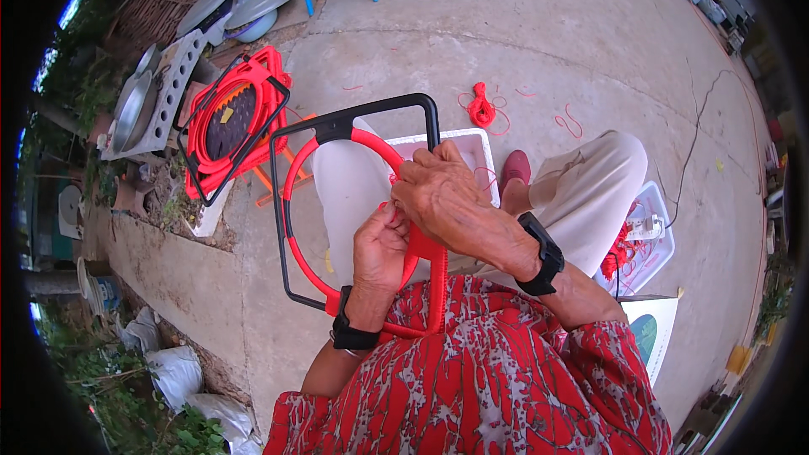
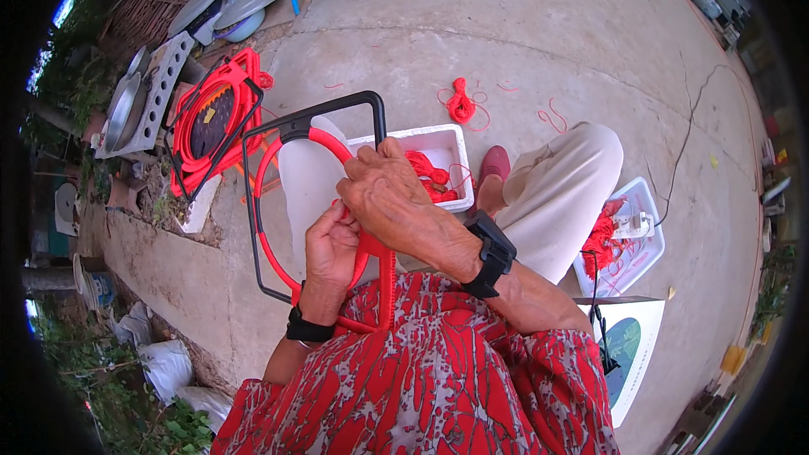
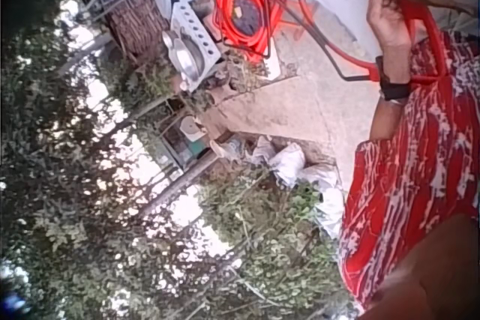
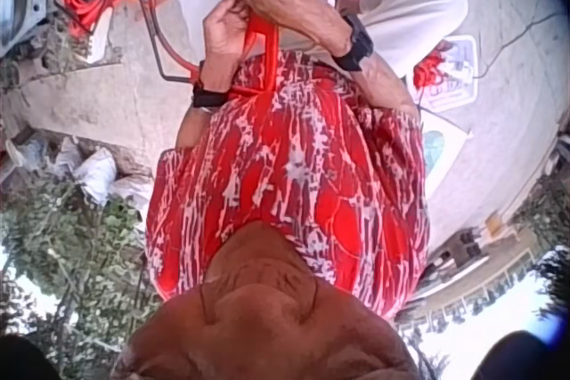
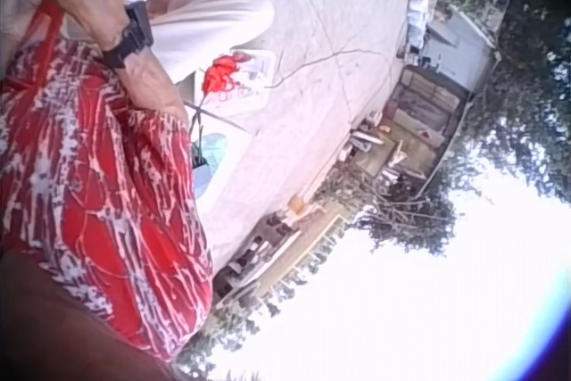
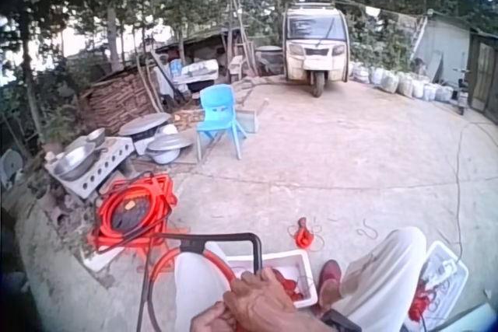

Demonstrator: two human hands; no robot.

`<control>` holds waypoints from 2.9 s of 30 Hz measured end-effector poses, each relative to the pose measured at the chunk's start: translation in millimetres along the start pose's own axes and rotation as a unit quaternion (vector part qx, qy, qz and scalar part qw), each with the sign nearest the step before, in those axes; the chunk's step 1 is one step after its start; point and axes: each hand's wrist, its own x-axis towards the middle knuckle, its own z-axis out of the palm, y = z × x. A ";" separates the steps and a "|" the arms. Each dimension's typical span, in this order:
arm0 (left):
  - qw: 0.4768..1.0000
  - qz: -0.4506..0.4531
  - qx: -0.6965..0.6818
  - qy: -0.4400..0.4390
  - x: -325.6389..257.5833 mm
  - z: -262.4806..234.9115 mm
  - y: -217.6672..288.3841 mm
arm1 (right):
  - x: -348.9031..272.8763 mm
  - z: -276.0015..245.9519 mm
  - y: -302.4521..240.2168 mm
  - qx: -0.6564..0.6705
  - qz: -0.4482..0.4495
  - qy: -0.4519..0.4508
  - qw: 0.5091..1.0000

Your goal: The person is wrapping a red plastic furniture frame with red twine.

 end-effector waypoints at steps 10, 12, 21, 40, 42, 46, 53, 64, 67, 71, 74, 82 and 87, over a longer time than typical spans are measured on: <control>1.000 -0.008 0.010 -0.003 -4.3 17.8 6.4 | -10.6 -38.5 36.2 0.186 0.230 0.178 0.938; 0.996 0.018 0.080 0.025 -4.8 20.5 5.6 | -18.3 -26.5 41.9 0.232 0.310 0.220 0.895; 0.995 -0.041 0.066 0.066 -2.8 32.8 4.9 | -34.7 38.5 30.7 0.583 0.352 -0.041 0.731; 0.989 0.054 0.125 0.062 -4.2 37.8 0.1 | -80.9 12.4 15.7 0.415 0.398 0.108 0.811; 0.983 0.090 0.146 0.064 -5.9 37.1 -2.4 | -78.5 -0.3 19.5 0.331 0.442 0.167 0.816; 0.980 0.105 0.156 0.066 -8.2 40.0 -4.3 | -35.2 -38.9 -1.0 0.417 0.321 0.124 0.842; 0.973 0.155 0.168 0.019 -5.6 20.4 -9.7 | 7.0 1.3 -4.5 0.088 -0.011 0.011 0.996; 0.990 0.103 0.087 0.045 -3.6 28.1 -0.7 | 0.5 -36.8 5.9 0.517 0.267 0.089 0.808; 0.988 0.098 0.099 0.072 -6.0 31.1 1.2 | -14.2 -87.9 30.3 0.413 0.319 0.039 0.852; 0.988 0.096 0.097 0.071 -5.2 31.6 3.3 | -76.0 -153.6 108.9 0.075 0.369 -0.012 0.926; 0.986 0.098 0.116 0.074 -4.9 34.3 3.6 | -118.7 -190.2 168.2 -0.245 0.460 0.053 0.852; 0.985 0.076 0.119 0.103 -6.8 36.0 7.3 | -79.4 -88.3 65.0 0.187 0.365 -0.001 0.912; 0.987 0.058 0.126 0.080 -4.7 34.8 7.5 | -69.6 -30.8 4.5 0.323 0.357 -0.039 0.876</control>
